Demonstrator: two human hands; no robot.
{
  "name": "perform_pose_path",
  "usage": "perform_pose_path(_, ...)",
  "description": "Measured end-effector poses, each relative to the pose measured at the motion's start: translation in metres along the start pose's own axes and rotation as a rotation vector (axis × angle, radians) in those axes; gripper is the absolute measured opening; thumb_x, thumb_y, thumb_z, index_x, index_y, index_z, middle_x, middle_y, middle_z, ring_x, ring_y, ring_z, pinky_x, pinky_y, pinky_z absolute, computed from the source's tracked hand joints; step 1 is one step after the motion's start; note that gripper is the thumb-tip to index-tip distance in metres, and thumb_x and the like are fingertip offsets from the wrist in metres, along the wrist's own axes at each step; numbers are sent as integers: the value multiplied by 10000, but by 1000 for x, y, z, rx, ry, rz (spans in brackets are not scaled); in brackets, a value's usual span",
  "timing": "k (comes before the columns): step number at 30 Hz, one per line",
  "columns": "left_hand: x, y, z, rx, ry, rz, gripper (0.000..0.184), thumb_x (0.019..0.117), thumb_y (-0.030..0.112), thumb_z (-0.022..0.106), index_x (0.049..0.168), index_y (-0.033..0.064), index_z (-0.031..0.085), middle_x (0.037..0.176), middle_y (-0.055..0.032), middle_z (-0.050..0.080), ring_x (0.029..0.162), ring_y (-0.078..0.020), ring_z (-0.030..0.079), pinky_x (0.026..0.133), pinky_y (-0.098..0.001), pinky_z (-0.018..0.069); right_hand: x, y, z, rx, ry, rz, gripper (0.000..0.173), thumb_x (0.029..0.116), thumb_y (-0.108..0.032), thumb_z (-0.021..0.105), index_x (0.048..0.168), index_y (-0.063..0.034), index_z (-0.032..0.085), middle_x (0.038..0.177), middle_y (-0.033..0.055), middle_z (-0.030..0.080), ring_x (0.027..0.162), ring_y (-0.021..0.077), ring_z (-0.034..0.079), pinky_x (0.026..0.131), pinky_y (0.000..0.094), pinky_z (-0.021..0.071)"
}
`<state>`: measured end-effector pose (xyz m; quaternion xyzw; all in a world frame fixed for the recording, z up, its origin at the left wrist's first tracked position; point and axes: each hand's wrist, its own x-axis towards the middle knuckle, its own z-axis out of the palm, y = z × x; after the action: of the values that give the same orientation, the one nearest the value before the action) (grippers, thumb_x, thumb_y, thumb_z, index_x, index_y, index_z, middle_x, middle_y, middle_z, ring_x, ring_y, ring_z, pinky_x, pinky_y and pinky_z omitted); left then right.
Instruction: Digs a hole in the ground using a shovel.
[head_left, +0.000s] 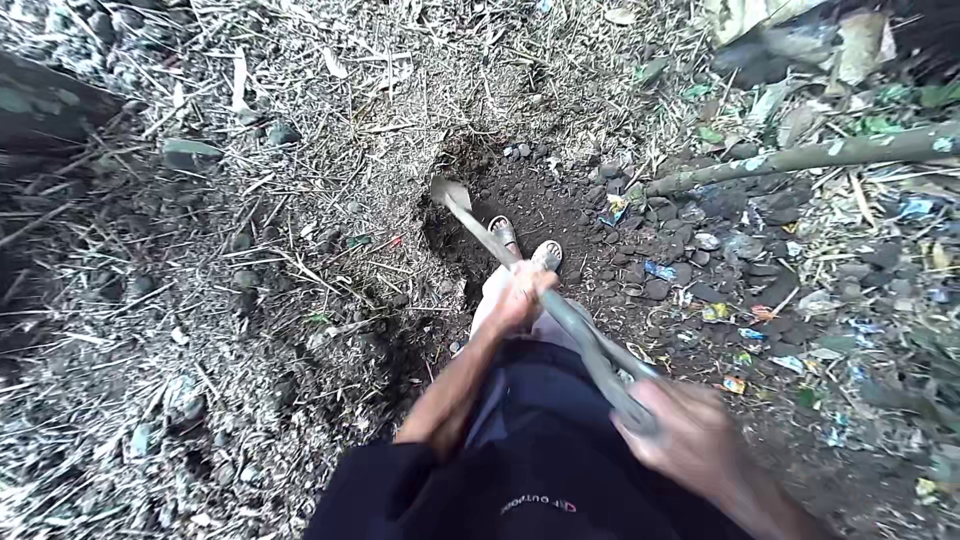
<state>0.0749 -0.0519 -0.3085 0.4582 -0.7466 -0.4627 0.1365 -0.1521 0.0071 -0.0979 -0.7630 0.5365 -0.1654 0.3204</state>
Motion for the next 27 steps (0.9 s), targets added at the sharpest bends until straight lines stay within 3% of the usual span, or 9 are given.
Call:
perform_pose_path(3,16,-37,5,77,-146,28,169,860,110,741,1024,69,740,1000,-139,698,1056,-312,643,1055,-515,439,1,19,34,-16,93,41,250,843,-306,592,730,-83,586,591,70,583,483,180,579,423,347,442)
perform_pose_path(5,8,-22,20,86,-203,-11,203,836,93,770,1038,84,750,1029,-130,702,1091,-305,638,1083,-516,431,-23,15,32,26,95,231,281,817,-312,620,740,-42,620,603,91,605,513,165,596,465,335,462)
perform_pose_path(8,12,-21,15,111,-294,-1,225,871,63,719,1094,75,744,1074,-125,709,1143,-298,629,1139,-504,387,-38,-1,43,220,158,559,334,790,-313,699,852,14,669,689,63,643,608,9,590,582,186,501)
perform_pose_path(9,2,-14,14,115,-302,0,219,870,65,717,1086,81,743,1069,-110,708,1144,-284,628,1148,-495,381,-42,-14,38,216,143,592,355,786,-313,705,862,33,684,690,94,661,602,40,607,580,219,508)
perform_pose_path(12,-4,17,2,98,-252,15,190,855,72,717,1044,90,731,1055,-97,706,1135,-278,630,1133,-493,392,-38,-36,-3,93,52,501,339,806,-272,700,850,64,688,692,190,683,583,209,656,582,359,535)
perform_pose_path(16,-12,67,0,-19,-68,20,94,885,108,676,965,70,709,956,-114,686,1032,-297,648,1069,-512,417,-35,-33,-67,93,-91,257,289,918,-241,671,810,21,611,677,196,649,583,257,646,558,379,531)
perform_pose_path(21,-13,-1,4,44,7,84,161,821,97,770,972,73,718,935,-117,684,1013,-299,654,1045,-501,458,-7,-23,-14,-26,7,125,237,868,-281,627,780,-62,611,635,110,626,545,205,625,493,351,504)
perform_pose_path(24,-17,10,28,91,-173,62,246,809,87,773,1052,117,749,1032,-97,710,1075,-286,648,1058,-513,450,-45,-21,-9,57,107,449,267,811,-217,670,822,48,641,676,141,650,586,125,614,570,277,506)
perform_pose_path(27,8,14,22,122,-397,41,320,850,24,716,1166,75,731,1206,-139,706,1202,-329,622,1087,-559,409,-62,-2,9,370,230,762,237,779,-102,699,914,65,600,684,-10,612,545,-29,582,525,172,537)
